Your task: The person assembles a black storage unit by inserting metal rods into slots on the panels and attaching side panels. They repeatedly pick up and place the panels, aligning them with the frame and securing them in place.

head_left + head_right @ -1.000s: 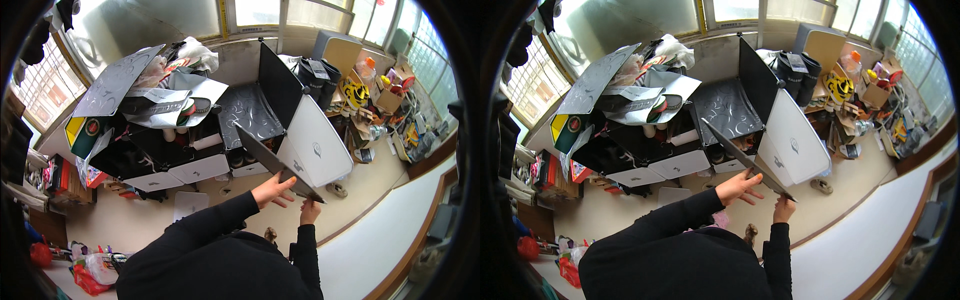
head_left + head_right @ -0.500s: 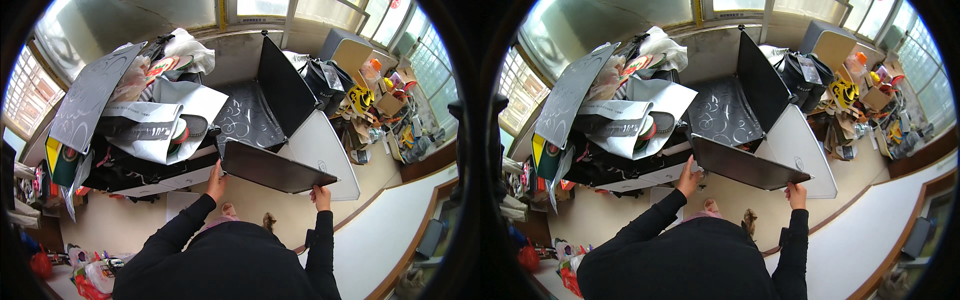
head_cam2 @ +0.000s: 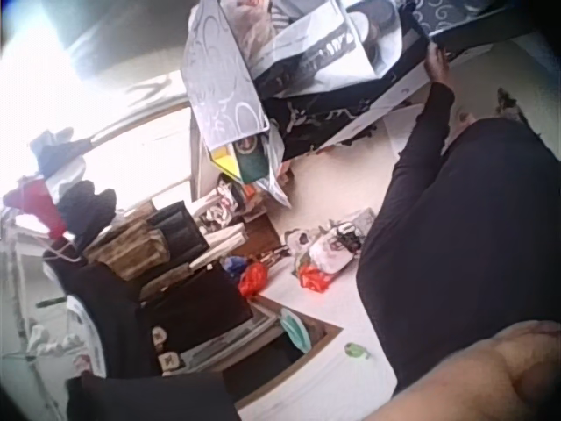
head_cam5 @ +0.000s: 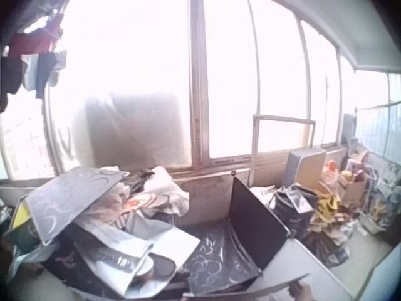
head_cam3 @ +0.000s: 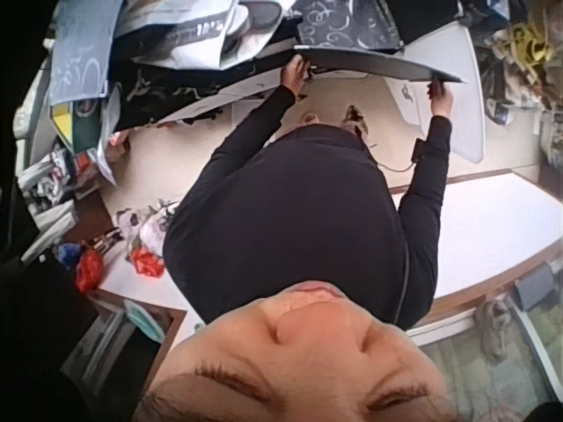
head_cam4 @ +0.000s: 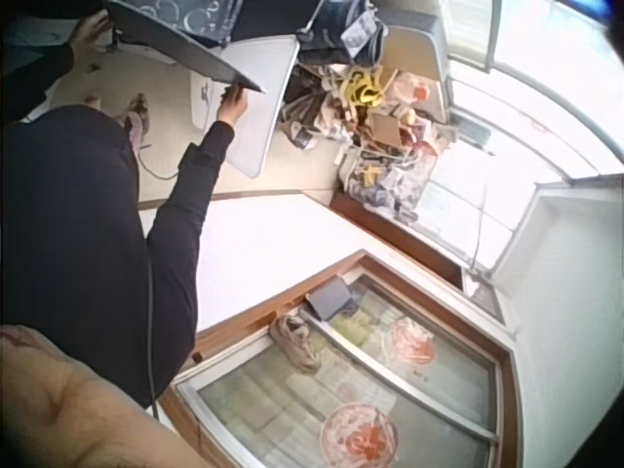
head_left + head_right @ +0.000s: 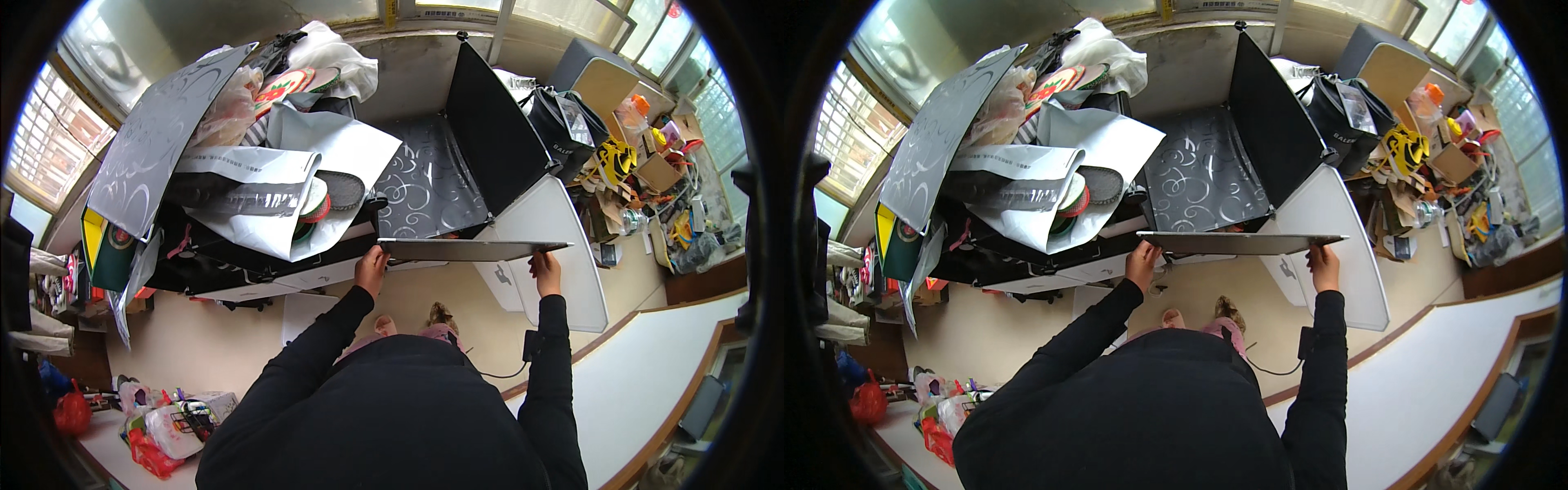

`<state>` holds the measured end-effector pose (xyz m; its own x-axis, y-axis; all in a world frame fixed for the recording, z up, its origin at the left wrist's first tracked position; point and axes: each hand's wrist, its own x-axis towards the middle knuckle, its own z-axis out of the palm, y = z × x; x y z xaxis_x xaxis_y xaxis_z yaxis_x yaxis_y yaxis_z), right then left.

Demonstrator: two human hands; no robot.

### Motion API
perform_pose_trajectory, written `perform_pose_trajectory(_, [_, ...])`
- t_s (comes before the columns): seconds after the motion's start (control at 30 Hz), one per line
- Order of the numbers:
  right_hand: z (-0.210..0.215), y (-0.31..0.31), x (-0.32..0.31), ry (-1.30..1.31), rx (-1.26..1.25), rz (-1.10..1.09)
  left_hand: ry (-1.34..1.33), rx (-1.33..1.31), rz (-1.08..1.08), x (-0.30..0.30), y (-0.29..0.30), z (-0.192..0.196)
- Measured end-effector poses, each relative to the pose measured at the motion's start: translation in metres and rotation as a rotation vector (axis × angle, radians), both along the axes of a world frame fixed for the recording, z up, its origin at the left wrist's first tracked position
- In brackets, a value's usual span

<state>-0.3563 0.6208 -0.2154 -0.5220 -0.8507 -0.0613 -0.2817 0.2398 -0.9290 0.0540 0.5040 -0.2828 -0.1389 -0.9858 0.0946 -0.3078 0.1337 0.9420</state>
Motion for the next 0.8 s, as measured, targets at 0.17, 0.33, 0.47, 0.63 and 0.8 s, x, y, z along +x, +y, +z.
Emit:
perform_pose_trajectory(0.17, [-0.013,-0.037,0.004,0.230,-0.028,-0.047,0.123,-0.019,0.057,-0.013,-0.002,-0.010])
perform_pose_trajectory(0.33, [-0.029,-0.068,0.011,0.181,-0.067,-0.052,0.043,-0.045,0.147,-0.012,-0.003,-0.019])
perform_pose_trajectory(0.47, [-0.030,-0.093,0.011,0.203,-0.061,0.007,0.215,0.041,0.261,-0.013,-0.004,-0.020])
perform_pose_trajectory(0.63, [-0.037,-0.119,0.006,0.197,-0.050,0.059,0.186,0.075,0.300,-0.015,-0.007,-0.022])
perform_pose_trajectory(0.8, [-0.037,-0.134,-0.002,0.205,-0.054,0.078,0.129,0.079,0.387,-0.025,-0.009,-0.027])
